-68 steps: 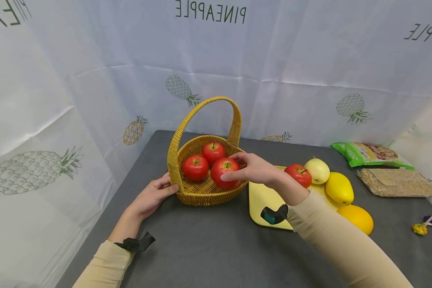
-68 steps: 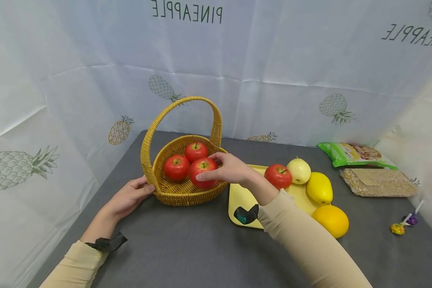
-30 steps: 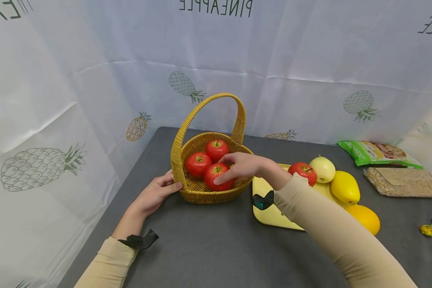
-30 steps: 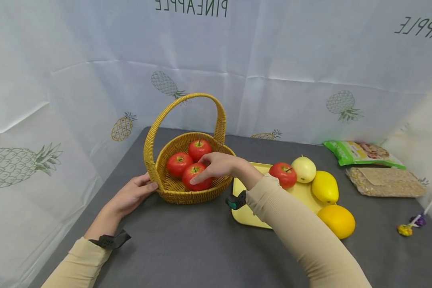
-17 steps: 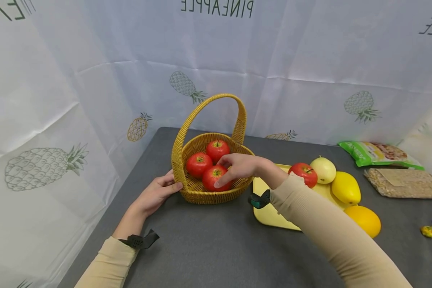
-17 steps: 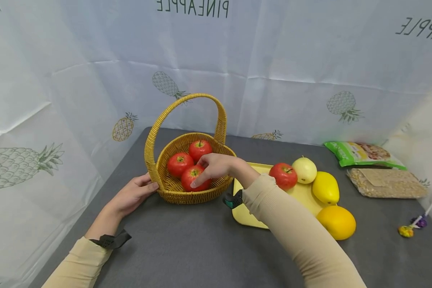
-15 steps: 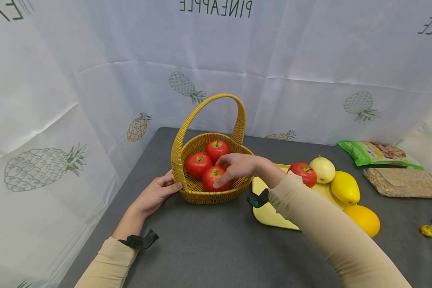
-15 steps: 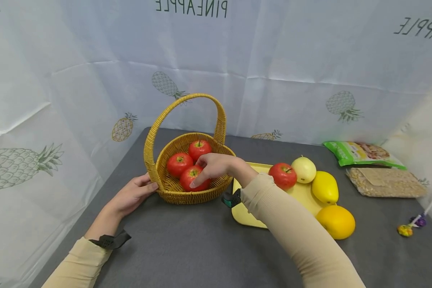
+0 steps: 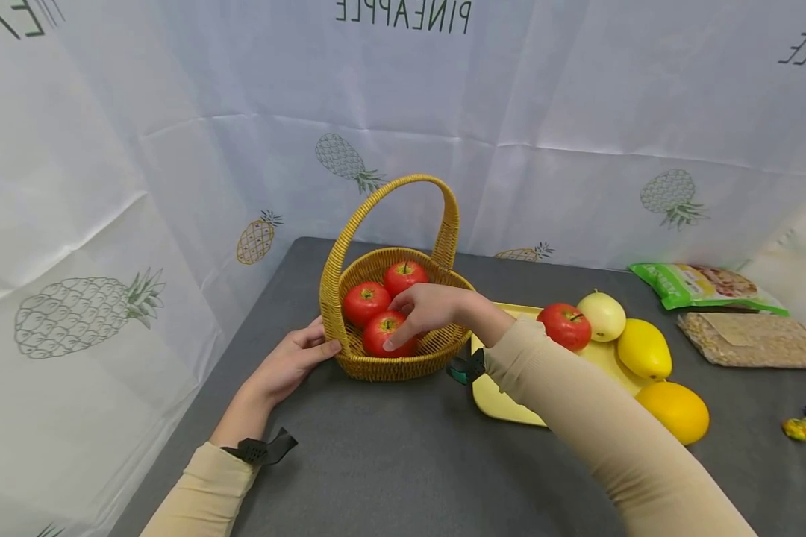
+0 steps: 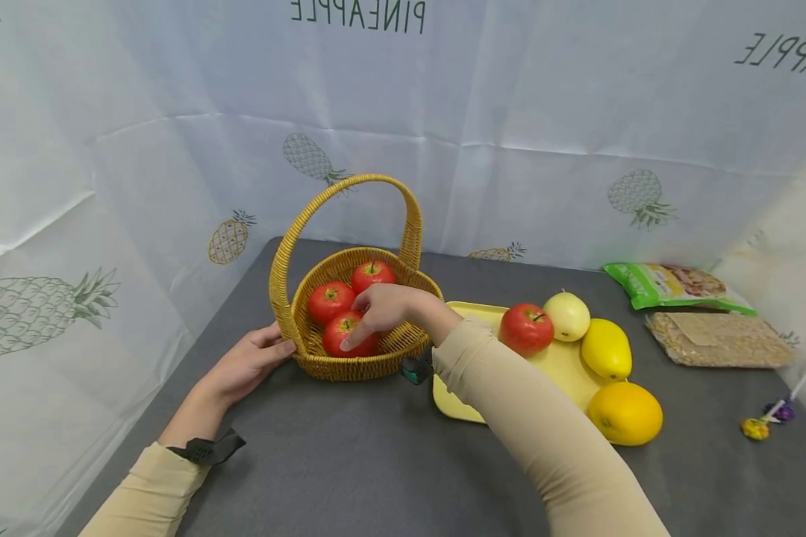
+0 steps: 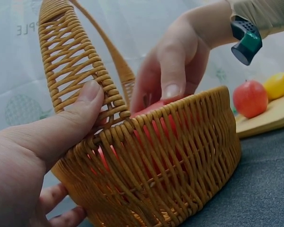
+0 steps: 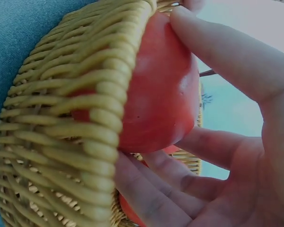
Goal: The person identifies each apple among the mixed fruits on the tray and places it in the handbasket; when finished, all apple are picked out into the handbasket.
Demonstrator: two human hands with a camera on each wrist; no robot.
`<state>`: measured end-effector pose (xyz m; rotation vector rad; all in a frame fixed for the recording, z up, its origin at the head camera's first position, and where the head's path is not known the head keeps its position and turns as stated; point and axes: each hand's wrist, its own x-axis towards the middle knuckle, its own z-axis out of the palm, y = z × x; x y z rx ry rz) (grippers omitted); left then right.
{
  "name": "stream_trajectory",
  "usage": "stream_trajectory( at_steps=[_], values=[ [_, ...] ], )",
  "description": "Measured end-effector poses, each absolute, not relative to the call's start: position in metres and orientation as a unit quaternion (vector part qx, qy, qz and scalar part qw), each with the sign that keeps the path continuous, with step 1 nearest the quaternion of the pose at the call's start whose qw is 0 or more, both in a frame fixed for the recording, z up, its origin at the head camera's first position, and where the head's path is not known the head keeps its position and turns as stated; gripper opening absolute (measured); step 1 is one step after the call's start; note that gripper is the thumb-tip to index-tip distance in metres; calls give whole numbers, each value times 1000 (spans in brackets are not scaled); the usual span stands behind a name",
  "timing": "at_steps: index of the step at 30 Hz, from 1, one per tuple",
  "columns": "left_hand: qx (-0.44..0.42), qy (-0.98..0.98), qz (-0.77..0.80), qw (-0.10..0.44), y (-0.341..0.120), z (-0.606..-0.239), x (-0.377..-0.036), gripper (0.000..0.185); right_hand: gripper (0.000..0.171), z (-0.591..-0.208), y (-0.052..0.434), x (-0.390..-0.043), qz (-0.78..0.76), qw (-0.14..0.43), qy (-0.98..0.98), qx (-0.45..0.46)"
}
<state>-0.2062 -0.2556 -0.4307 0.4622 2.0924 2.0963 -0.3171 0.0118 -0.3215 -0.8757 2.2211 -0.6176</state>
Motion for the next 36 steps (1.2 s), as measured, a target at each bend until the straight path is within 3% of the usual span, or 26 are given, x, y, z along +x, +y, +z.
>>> stream_trajectory(
  at_steps=[14,21,28,36],
  values=[
    [153,701,693,72,-255,-430,-208,48,75,-323,5,-311,-208,291,871,-338],
    [155,702,691,71,-256,-431,-207,49,74,-329,11,-307,-258,297,857,-332],
    [157,700,693,72,-257,-432,-207,47,75,-332,28,-299,-301,264,857,-324],
    [155,698,696,72,-256,-431,-207,51,66,-336,49,-290,-384,258,831,-310]
  ],
)
